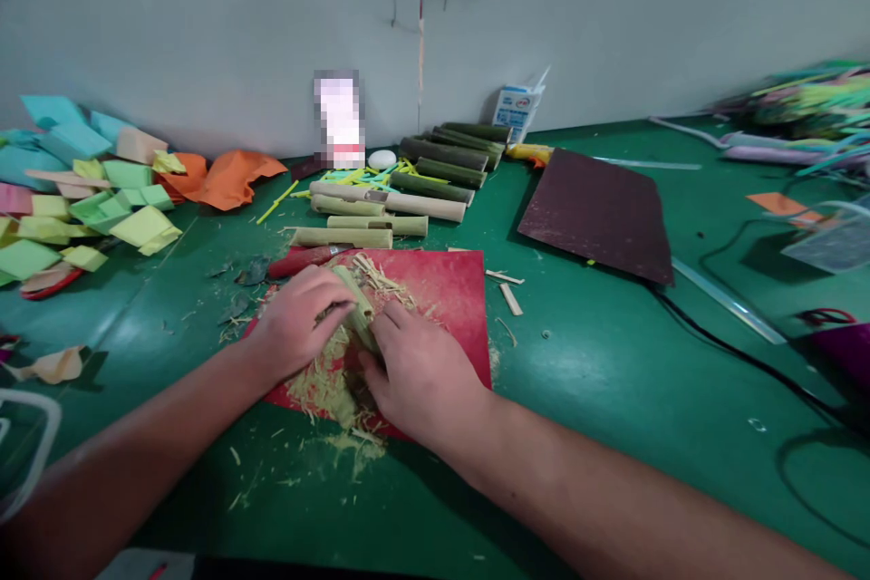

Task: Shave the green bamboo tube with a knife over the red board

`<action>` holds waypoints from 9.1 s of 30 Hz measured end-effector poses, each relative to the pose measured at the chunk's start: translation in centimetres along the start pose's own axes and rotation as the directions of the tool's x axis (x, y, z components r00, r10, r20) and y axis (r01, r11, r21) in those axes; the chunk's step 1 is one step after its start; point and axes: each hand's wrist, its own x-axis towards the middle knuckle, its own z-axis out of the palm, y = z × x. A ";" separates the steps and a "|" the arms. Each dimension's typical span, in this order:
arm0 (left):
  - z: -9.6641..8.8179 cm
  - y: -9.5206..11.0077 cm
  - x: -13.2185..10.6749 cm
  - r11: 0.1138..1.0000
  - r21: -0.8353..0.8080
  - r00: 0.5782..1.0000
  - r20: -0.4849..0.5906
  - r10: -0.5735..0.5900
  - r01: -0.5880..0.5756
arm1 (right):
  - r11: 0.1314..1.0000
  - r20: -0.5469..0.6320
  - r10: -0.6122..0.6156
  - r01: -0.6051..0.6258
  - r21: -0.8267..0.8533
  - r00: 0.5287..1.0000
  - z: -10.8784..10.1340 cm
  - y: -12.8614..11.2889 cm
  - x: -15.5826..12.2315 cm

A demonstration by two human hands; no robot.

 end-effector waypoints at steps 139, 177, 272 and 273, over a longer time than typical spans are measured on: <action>-0.8 -0.4 -1.1 0.864 -0.256 0.884 -0.064 -0.463 0.434 | 0.997 -0.136 0.075 -0.074 0.011 0.988 -0.5 1.1 -0.1; 0.0 -1.9 -0.6 0.984 -0.108 0.973 -0.166 -0.160 0.144 | 0.993 -0.121 0.114 -0.110 0.041 0.986 -0.1 1.0 -0.1; 0.5 0.3 -1.1 0.989 -0.135 0.997 -0.054 -0.061 0.053 | 0.988 -0.040 0.126 -0.122 0.099 0.991 -0.5 0.7 -0.2; 0.5 0.3 -1.1 0.990 -0.125 0.994 -0.085 -0.071 0.060 | 0.988 -0.044 0.127 -0.122 0.098 0.991 -0.5 0.7 -0.2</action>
